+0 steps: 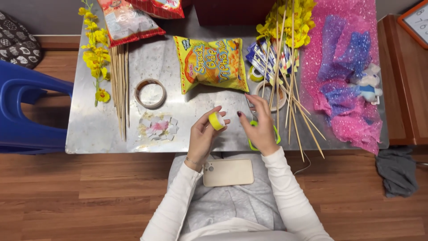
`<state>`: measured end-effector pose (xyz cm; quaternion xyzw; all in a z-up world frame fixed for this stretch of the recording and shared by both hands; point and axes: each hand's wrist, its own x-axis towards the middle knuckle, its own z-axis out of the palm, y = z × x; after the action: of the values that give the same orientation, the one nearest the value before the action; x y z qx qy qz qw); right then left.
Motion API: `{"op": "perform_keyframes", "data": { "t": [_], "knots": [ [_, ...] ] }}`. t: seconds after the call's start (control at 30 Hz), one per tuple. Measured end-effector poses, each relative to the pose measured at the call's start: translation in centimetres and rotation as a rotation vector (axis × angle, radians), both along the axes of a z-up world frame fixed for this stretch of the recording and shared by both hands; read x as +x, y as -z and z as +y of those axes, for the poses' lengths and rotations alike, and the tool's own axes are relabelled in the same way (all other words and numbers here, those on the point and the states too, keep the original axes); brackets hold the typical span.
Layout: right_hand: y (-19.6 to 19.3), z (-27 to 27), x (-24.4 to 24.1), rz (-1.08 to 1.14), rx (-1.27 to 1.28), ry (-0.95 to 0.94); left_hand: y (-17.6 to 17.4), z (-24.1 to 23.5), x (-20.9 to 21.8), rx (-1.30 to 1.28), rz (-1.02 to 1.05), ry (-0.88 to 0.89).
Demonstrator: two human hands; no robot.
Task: Preparing a snack bouquet by using double-sided tape to attach snack bags to wooden sticks.
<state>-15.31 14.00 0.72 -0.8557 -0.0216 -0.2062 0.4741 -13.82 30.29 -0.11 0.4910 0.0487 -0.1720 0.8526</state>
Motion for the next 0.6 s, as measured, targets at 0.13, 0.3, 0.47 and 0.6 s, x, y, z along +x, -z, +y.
{"op": "perform_keyframes", "data": {
  "t": [0.13, 0.3, 0.47, 0.6],
  "knots": [
    [1.3, 0.8, 3.3, 0.084, -0.238, 0.019, 0.8, 0.7, 1.5, 0.053, 0.047, -0.057],
    [4.2, 2.2, 8.3, 0.126, -0.608, 0.085, 2.2, 1.7, 4.1, 0.103, 0.134, -0.106],
    [5.8, 3.4, 11.8, 0.023, -0.729, 0.056, 2.4, 2.6, 6.0, 0.160, 0.152, -0.141],
    [7.4, 3.3, 13.0, -0.047, -0.819, 0.095, 2.7, 3.1, 6.7, 0.242, 0.156, -0.214]
  ]
}}
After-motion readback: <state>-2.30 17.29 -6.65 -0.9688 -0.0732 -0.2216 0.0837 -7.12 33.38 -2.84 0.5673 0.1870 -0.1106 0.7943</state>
